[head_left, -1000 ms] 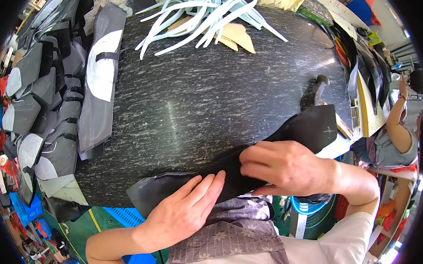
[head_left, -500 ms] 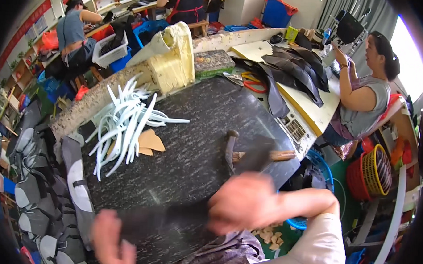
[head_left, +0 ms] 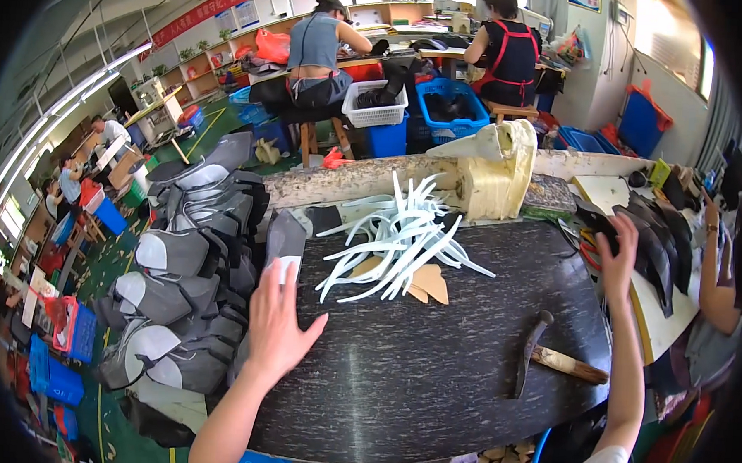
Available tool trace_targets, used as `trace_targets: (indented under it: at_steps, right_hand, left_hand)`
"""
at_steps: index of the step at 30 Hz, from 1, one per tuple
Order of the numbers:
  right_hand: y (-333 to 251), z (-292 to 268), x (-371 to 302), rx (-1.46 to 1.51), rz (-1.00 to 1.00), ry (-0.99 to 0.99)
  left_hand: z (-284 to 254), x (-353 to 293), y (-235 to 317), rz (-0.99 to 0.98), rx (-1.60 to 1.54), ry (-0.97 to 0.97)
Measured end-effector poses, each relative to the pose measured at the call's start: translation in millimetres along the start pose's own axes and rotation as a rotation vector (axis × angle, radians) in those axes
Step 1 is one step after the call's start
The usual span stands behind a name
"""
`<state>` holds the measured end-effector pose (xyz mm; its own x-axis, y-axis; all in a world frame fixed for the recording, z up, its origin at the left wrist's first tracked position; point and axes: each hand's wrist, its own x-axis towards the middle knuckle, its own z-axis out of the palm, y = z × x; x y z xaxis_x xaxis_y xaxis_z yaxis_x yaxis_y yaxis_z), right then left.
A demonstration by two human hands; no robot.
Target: Applying reinforcement tape and using a shoe hammer to flatten the edges of shoe upper components.
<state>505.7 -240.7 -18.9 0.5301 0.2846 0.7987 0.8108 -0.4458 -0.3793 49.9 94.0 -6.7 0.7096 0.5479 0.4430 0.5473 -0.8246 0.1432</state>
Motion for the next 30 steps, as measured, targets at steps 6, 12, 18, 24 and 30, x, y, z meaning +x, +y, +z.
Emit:
trace_targets:
  at_steps: [6, 12, 18, 24, 30]
  right_hand:
    - [-186, 22, -23, 0.303, -0.511, -0.631]
    - [-221, 139, -3, 0.289, -0.556, -0.561]
    - [-239, 163, 6, 0.23, -0.612, -0.703]
    - [-248, 145, 11, 0.516, -0.367, -0.753]
    - [-260, 121, 13, 0.613, -0.264, -0.726]
  left_hand:
    - [7, -19, -63, -0.05, -0.091, 0.019]
    - [-34, -19, -36, -0.184, -0.545, 0.146]
    - [-61, -120, 41, 0.681, -0.481, -0.212]
    - [-73, -72, 55, 0.64, -0.749, -0.353]
    - [67, 102, 64, 0.315, -0.894, 0.183]
